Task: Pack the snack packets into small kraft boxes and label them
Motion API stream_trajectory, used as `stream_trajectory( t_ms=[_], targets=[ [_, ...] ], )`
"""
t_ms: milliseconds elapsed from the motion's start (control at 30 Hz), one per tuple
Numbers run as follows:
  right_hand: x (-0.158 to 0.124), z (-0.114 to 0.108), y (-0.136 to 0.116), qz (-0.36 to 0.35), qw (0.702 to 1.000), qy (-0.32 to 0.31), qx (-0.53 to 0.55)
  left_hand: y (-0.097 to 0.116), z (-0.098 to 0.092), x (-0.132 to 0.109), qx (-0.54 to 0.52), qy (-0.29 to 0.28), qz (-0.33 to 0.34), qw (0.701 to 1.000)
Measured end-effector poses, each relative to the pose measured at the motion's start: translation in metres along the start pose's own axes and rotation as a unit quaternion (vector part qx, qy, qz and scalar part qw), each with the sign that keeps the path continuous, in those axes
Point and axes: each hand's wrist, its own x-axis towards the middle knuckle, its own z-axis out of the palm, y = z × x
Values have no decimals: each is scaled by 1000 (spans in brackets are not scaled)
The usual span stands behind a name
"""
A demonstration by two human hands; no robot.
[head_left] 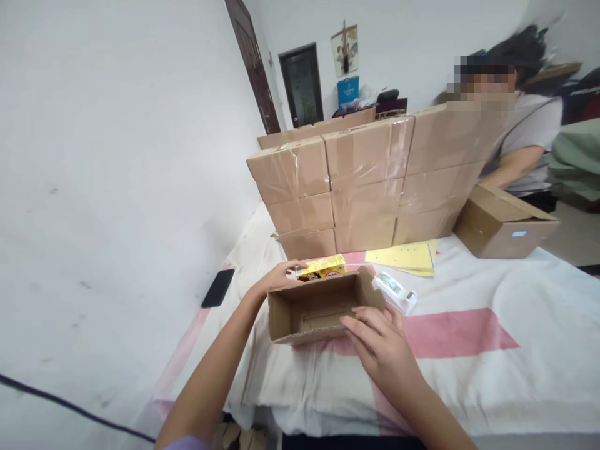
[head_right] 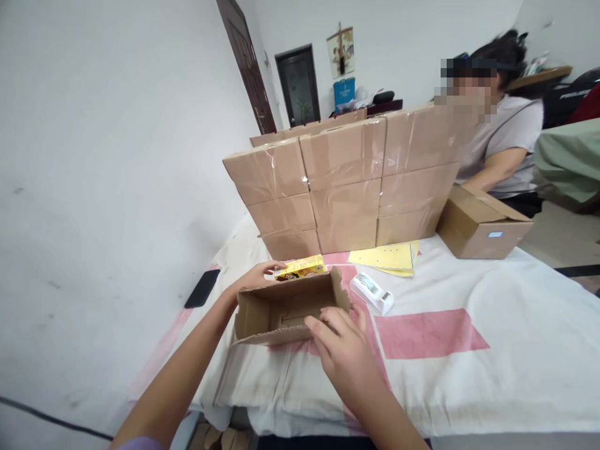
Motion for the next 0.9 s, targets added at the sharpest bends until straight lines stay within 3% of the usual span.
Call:
stream_trajectory(
  t_ms=[133, 233, 367, 433, 533, 667, 900],
  targets=[
    [-7, 4, -3, 1, 1000, 16, 6, 4, -2, -6, 11, 65, 24, 998],
    [-7, 5, -4, -5, 1000, 15, 8, 18, -23, -20, 13, 174, 53, 983],
    [-4, 5, -3, -6, 1000, 8, 3, 62, -56, -53, 5, 316, 118, 941],
    [-3, 6, -2, -3, 1000, 8, 0, 90, -61, -74, 1, 341, 202, 918],
    [-3, 6, -2, 1, 1000, 7, 5, 123, -50, -103, 49, 248, 270, 929],
    [-7, 4, -2, -9, 1000, 6, 4, 138, -24, -125, 175, 57, 200, 962],
    [-14, 5, -1, -31, 999, -8, 5, 153, -7, -135, 291, 5, 195, 937]
  ],
)
